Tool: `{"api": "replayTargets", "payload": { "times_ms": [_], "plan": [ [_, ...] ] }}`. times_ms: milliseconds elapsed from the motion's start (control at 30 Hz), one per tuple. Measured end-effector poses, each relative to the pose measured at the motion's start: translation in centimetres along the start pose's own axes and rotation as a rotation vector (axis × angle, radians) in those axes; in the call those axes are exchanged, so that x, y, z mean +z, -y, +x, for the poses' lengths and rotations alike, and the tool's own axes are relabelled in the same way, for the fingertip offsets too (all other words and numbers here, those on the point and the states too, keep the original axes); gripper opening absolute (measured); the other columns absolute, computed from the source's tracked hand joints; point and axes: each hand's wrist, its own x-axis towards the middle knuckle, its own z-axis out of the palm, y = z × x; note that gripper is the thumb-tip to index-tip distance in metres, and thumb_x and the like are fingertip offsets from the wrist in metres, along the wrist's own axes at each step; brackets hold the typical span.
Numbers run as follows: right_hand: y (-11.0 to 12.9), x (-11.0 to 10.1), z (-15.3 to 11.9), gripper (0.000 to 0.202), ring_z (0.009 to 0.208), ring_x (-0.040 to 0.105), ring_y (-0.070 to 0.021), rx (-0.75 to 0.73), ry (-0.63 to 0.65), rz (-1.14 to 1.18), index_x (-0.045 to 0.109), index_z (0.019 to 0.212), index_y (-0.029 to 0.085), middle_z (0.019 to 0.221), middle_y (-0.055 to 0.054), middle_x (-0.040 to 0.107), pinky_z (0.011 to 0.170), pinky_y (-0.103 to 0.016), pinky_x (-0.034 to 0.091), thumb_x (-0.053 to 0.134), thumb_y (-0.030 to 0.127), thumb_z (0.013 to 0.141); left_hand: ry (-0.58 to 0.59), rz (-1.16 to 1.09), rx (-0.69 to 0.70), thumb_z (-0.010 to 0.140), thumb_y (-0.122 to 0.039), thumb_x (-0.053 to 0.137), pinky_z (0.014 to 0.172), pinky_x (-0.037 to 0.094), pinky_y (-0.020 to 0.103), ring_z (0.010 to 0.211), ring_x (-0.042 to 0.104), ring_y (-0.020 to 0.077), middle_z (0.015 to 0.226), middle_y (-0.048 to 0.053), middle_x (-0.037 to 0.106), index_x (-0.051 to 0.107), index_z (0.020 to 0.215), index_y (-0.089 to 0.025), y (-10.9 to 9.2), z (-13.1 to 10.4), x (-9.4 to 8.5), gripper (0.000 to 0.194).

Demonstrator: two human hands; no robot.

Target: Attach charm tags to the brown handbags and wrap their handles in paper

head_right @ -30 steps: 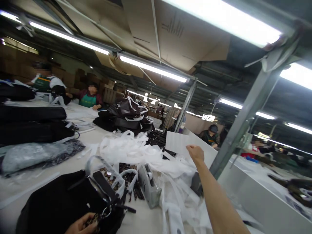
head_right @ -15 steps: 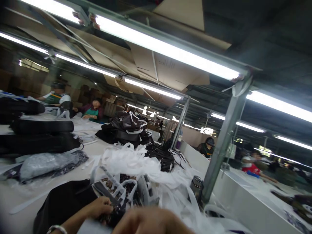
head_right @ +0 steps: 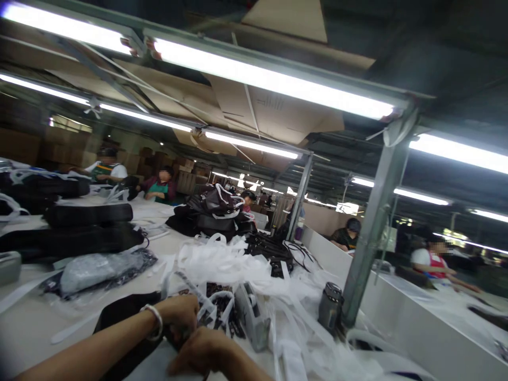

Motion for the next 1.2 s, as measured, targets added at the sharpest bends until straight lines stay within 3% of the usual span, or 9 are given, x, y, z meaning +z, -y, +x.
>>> {"api": "replayTargets", "payload": {
  "times_ms": [67, 133, 267, 533, 667, 767, 933, 1100, 1200],
  "plan": [
    [-2.9, 0.3, 2.6, 0.023, 0.041, 0.034, -0.0078, 0.047, -0.231, 0.14, 0.054, 0.05, 0.02, 0.042, 0.008, 0.041, 0.039, -0.022, 0.026, 0.076, 0.02, 0.058, -0.001, -0.075, -0.069, 0.051, -0.012, 0.065, 0.038, 0.039, 0.026, 0.034, 0.049, 0.0163, 0.035, 0.001, 0.05, 0.053, 0.04, -0.016, -0.4, 0.4, -0.1, 0.016],
    [-5.4, 0.9, 4.2, 0.017, 0.043, 0.037, -0.0076, -0.08, -0.297, 0.396, 0.058, 0.057, 0.019, 0.047, 0.007, 0.045, 0.042, -0.021, 0.028, 0.075, 0.02, 0.058, -0.019, -0.195, -0.123, 0.054, -0.013, 0.063, 0.037, 0.036, 0.024, 0.035, 0.049, 0.0152, 0.038, 0.002, 0.053, 0.055, 0.044, -0.016, -0.1, 0.3, 0.5, 0.013],
    [-8.6, 1.9, 4.9, 0.016, 0.042, 0.04, -0.0079, -0.08, -0.322, 0.813, 0.059, 0.061, 0.016, 0.05, 0.004, 0.049, 0.04, -0.021, 0.026, 0.069, 0.027, 0.066, -0.036, -0.506, -0.21, 0.063, -0.022, 0.061, 0.036, 0.029, 0.019, 0.04, 0.053, 0.0125, 0.048, 0.0, 0.056, 0.056, 0.06, -0.017, 2.0, -1.8, 3.4, 0.008],
    [-10.8, 2.1, 4.9, 0.028, 0.046, 0.046, -0.0065, -0.057, -0.234, 1.0, 0.058, 0.072, 0.015, 0.056, 0.003, 0.056, 0.039, -0.017, 0.028, 0.072, 0.039, 0.075, -0.04, -0.904, -0.338, 0.067, -0.033, 0.068, 0.038, 0.025, 0.016, 0.05, 0.056, 0.0098, 0.062, 0.001, 0.063, 0.056, 0.077, -0.017, 5.6, -3.9, 6.7, 0.022],
    [-10.5, 2.7, 1.7, 0.043, 0.069, 0.066, -0.0137, -0.201, -0.03, 1.211, 0.062, 0.093, 0.014, 0.077, -0.005, 0.068, 0.066, -0.025, 0.054, 0.072, 0.052, 0.077, -0.075, -0.944, -0.344, 0.066, -0.033, 0.074, 0.037, 0.026, 0.017, 0.048, 0.056, 0.0102, 0.061, 0.0, 0.062, 0.057, 0.079, -0.017, 5.8, -4.0, 7.3, 0.027],
    [-9.8, 3.9, 0.5, 0.047, 0.081, 0.069, -0.0174, -0.249, -0.048, 1.268, 0.063, 0.105, 0.012, 0.09, -0.009, 0.072, 0.082, -0.032, 0.056, 0.076, 0.045, 0.074, -0.109, -0.942, -0.321, 0.066, -0.034, 0.075, 0.037, 0.027, 0.017, 0.048, 0.055, 0.0096, 0.06, -0.001, 0.061, 0.059, 0.081, -0.016, 5.7, -4.3, 7.9, 0.028],
    [-9.8, 6.2, 3.1, 0.035, 0.07, 0.067, -0.018, -0.127, -0.312, 1.342, 0.066, 0.095, 0.013, 0.084, -0.006, 0.073, 0.068, -0.032, 0.056, 0.077, 0.026, 0.065, -0.128, -0.925, -0.291, 0.066, -0.034, 0.075, 0.038, 0.032, 0.017, 0.048, 0.054, 0.0093, 0.061, -0.002, 0.06, 0.059, 0.081, -0.016, 5.4, -4.5, 8.0, 0.028],
    [-10.6, 7.3, 4.7, 0.02, 0.056, 0.061, -0.0158, -0.091, -0.384, 1.261, 0.068, 0.077, 0.012, 0.066, -0.003, 0.07, 0.057, -0.027, 0.049, 0.064, 0.014, 0.057, -0.05, -0.914, -0.302, 0.068, -0.039, 0.072, 0.04, 0.036, 0.019, 0.053, 0.058, 0.0116, 0.069, 0.001, 0.063, 0.059, 0.085, -0.016, 4.4, -4.6, 6.5, 0.032],
    [-10.3, 7.0, 3.7, 0.026, 0.063, 0.064, -0.0173, -0.109, -0.331, 1.264, 0.069, 0.082, 0.013, 0.07, -0.003, 0.071, 0.063, -0.028, 0.052, 0.07, 0.017, 0.057, -0.035, -0.597, -0.304, 0.072, -0.034, 0.064, 0.043, 0.037, 0.022, 0.055, 0.061, 0.0153, 0.068, 0.003, 0.064, 0.06, 0.087, -0.016, 3.9, -5.1, 5.9, 0.023]
  ]
}}
